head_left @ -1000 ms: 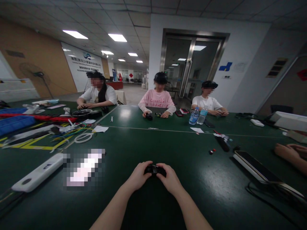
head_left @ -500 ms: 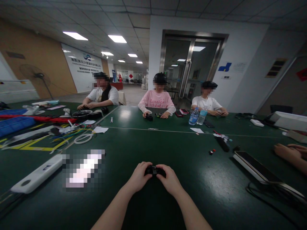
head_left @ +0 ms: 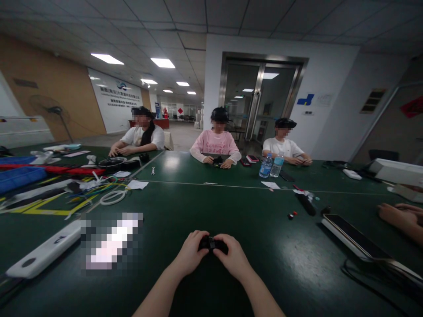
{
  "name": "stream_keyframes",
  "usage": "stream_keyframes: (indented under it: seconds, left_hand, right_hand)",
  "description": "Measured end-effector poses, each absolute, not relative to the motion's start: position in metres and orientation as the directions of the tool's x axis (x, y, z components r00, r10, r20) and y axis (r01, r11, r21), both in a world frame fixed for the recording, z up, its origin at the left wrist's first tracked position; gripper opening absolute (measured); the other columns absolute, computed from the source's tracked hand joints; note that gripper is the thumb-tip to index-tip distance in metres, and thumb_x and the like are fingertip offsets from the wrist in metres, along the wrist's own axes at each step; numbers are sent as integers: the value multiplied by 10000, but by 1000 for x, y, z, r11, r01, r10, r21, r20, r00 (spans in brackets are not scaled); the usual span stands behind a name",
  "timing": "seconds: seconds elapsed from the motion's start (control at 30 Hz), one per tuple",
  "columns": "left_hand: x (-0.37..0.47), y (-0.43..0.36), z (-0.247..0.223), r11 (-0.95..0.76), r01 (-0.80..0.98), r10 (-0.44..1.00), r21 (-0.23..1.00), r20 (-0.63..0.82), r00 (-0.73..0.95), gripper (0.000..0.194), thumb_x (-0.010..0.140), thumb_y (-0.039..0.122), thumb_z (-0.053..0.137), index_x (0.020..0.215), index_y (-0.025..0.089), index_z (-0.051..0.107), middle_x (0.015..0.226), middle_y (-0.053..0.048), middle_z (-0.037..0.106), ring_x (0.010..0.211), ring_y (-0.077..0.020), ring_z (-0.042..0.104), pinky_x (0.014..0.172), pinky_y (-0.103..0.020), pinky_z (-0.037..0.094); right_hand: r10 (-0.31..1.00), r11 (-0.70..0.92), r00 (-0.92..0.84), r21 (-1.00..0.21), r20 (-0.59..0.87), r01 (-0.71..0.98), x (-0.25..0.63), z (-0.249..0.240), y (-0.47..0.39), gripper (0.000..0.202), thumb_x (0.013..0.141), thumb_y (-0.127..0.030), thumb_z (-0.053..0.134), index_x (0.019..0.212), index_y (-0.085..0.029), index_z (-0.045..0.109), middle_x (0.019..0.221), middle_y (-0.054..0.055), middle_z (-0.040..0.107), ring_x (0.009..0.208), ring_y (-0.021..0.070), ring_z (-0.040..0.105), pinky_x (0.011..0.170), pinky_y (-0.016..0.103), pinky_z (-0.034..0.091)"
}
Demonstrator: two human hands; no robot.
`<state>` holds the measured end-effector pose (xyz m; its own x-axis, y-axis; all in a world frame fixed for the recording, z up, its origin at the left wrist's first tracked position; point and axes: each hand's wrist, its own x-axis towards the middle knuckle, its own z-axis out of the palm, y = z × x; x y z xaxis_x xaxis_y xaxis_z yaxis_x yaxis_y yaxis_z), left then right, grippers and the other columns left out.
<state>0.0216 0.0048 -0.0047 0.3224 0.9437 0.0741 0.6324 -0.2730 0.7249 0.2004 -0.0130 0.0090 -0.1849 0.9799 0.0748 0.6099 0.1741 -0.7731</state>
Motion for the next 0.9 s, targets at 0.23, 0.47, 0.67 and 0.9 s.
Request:
stream_keyframes:
  seconds: [0.23,0.47,0.67,0.9]
  left_hand:
    - [22,4,-1,-273,633,941,725,65,332,401,722,202,514,1122,215,507,1156,-57,534,1079,-205,470,932,-323,368]
    - [23,1,5,-254,632,943,732,42,330,400,738,218,507,1138,228,503,1167,-46,532,1086,-204,468,935,-331,370]
    - [23,2,4,-248,629,946,737,44,322,401,732,226,518,1133,225,510,1178,-54,527,1083,-204,468,933,-332,371]
    - [23,2,6,-240,627,948,741,39,317,411,709,208,535,1120,226,522,1164,-53,537,1084,-215,471,951,-343,354]
  right_hand:
    - [989,131,-138,-708,48,694,193,8,-13,265,695,-287,622,959,-312,624,1202,1,512,1154,244,440,981,434,296]
    - [987,152,-149,-687,64,711,192,11,-13,191,715,-260,607,900,-299,632,1173,-4,539,1145,221,444,974,417,296]
    - [980,197,-145,-731,135,653,194,6,-8,185,712,-221,602,890,-264,636,1122,18,569,1108,205,475,959,378,341]
    - [981,192,-116,-807,153,559,203,1,-3,159,721,-232,590,876,-241,628,1099,29,582,1079,206,510,937,344,387]
